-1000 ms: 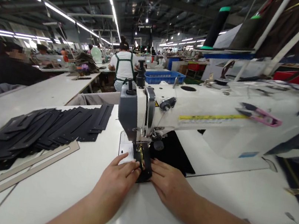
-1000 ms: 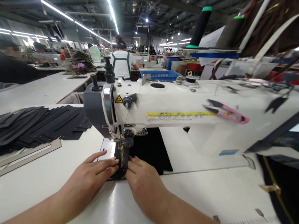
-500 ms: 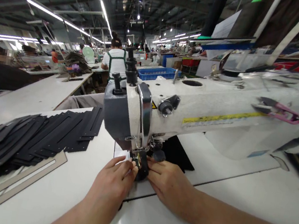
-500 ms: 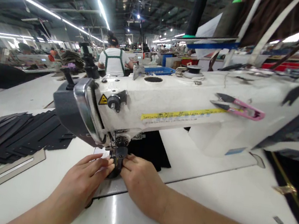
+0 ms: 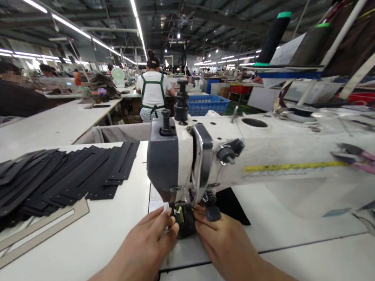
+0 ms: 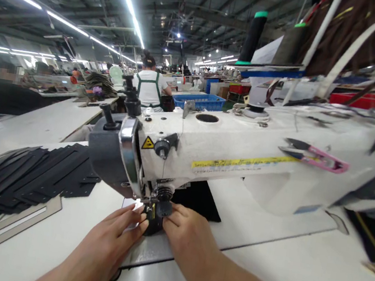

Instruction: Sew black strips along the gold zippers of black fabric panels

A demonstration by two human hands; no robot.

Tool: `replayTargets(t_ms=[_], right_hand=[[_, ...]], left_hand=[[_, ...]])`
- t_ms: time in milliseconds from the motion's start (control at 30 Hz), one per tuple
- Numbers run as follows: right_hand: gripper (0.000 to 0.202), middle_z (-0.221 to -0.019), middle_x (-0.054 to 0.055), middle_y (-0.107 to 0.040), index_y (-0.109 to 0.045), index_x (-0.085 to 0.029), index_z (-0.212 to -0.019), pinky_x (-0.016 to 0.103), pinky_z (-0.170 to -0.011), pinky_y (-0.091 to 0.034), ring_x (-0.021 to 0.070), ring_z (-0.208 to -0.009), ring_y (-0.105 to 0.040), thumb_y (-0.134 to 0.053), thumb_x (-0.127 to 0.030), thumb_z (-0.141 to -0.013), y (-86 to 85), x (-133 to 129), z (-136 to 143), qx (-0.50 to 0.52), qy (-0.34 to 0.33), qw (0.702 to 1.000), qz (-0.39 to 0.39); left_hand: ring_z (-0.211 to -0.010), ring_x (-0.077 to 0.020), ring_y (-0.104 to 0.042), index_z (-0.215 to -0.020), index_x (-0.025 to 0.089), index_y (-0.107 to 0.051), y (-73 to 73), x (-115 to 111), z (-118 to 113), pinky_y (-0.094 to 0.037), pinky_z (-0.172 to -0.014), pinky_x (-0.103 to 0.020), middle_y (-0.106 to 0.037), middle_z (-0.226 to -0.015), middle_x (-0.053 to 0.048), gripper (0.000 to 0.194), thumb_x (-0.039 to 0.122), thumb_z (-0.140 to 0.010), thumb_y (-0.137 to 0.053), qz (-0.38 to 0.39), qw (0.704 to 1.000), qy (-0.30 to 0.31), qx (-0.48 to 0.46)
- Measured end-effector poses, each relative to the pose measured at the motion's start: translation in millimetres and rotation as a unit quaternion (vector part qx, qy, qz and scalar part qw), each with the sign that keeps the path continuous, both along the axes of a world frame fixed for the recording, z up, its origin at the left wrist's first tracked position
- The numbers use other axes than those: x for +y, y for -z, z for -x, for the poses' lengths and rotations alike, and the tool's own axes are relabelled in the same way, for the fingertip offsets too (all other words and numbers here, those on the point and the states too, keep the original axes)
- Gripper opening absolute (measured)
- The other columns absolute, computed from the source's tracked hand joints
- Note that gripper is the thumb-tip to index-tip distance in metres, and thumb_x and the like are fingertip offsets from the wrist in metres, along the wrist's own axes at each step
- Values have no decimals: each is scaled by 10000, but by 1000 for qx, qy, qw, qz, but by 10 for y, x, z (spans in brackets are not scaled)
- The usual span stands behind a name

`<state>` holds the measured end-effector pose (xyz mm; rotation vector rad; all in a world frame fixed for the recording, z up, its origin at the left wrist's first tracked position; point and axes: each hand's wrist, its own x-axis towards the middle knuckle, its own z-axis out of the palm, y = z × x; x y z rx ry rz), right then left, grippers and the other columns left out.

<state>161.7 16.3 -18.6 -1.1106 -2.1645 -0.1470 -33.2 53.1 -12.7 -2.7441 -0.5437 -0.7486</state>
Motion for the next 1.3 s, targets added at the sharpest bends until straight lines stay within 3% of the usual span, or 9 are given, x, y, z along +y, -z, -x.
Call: replayTargets(t_ms=[133, 367, 500, 767, 967, 1300], right_hand=[[236, -751, 79, -647, -619, -134, -724, 335, -703, -536, 222, -791, -625, -416, -53, -816, -20, 39, -8, 1, 10, 1000, 9], [207, -803, 69, -663, -627, -154, -795, 303, -729, -522, 194, -800, -627, -445, -55, -807, -19, 107, -47, -36, 8, 999, 23], [211, -790, 55, -663, -625, -169, -799, 294, -716, -517, 192, -783, -630, -456, -46, -772, 5, 123, -40, -19, 40, 999, 24], [218, -782, 66, -665, -617, -151, -772, 295, -672, -511, 210, -755, -631, -435, -33, -752, -1, 141, -46, -33, 43, 998, 11], [222, -842, 61, -673, -620, -167, -795, 267, -641, -486, 186, -723, -622, -431, -52, -776, 40, 163, -45, -29, 43, 999, 3], [237, -736, 36, -644, -609, -183, -745, 255, -636, -457, 175, -707, -608, -416, -51, -772, 51, 176, -41, -34, 45, 998, 11]], left_hand=[[-922, -200, -595, -940, 109, -572, -46, 15, -32, -501, -874, -369, -604, -901, -114, 217, 134, -888, -362, 14, 1000, -3, -3], [-951, -218, -571, -930, 121, -559, 39, 46, -54, -477, -898, -397, -583, -934, -122, 164, 100, -862, -412, 27, 999, -30, 5], [-865, -198, -574, -871, 140, -560, 8, 49, -72, -515, -822, -381, -576, -876, -102, 161, 111, -875, -401, 47, 998, -35, -2], [-791, -197, -561, -823, 127, -566, -61, 43, -78, -539, -706, -346, -560, -832, -92, 152, 112, -863, -420, 74, 996, -43, 3], [-803, -189, -567, -827, 129, -573, -56, 66, -75, -530, -741, -338, -575, -861, -95, 143, 122, -866, -436, 70, 997, -41, -16], [-818, -178, -579, -837, 148, -599, -44, 102, -46, -526, -756, -329, -601, -859, -74, 126, 115, -846, -478, 97, 993, -17, -57]])
